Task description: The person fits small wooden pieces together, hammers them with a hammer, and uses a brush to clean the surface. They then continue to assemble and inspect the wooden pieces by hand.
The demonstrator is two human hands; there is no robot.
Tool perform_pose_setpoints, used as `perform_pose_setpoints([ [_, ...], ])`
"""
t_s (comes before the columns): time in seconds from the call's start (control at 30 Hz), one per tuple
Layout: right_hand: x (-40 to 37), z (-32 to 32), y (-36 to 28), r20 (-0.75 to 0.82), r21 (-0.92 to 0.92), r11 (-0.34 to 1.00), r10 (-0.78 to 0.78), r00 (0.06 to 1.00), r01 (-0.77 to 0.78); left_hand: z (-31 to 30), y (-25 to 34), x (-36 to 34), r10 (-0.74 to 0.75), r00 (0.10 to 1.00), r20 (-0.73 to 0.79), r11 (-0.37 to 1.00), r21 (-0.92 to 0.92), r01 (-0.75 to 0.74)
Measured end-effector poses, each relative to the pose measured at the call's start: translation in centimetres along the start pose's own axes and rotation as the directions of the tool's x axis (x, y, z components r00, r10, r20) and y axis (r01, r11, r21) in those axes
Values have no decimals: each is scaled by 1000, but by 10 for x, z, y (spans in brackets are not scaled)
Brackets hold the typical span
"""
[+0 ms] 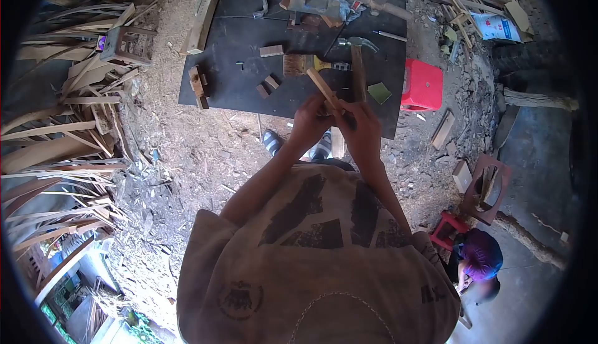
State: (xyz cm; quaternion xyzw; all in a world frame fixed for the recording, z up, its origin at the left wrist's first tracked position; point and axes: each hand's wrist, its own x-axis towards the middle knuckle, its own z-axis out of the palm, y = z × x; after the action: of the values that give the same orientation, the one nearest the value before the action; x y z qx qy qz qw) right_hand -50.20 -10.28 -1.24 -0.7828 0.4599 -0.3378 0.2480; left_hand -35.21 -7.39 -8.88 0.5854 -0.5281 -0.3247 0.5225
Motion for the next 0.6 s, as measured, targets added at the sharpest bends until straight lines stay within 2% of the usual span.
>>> perform_pose_setpoints([
  [0.07,-1,0,-1,2,12,1000,15,1000,-16,-2,1,1,-63,997,37,998,-17,63],
  [0.17,-2,0,-2,6,30,999,40,999,-41,-10,4,7,169,983,74,966,186,-181],
  [0.27,-2,-1,-3,4,25,999,45,999,-45,-12,-16,4,90,987,136,989,-127,-72],
  [0.3,-2,-1,-2,1,15,999,38,999,-38,-10,-15,4,60,985,161,951,-310,-7],
  [0.37,-3,-1,-1,-10,27,999,48,999,-48,-7,-13,5,14,974,224,768,-627,133],
  [0.47,-7,3,-1,-28,64,995,82,996,-80,-5,-14,15,-141,930,340,704,-626,336],
  [0.6,-14,2,-4,-22,55,993,102,995,-100,5,-24,11,-221,892,395,656,-616,436],
])
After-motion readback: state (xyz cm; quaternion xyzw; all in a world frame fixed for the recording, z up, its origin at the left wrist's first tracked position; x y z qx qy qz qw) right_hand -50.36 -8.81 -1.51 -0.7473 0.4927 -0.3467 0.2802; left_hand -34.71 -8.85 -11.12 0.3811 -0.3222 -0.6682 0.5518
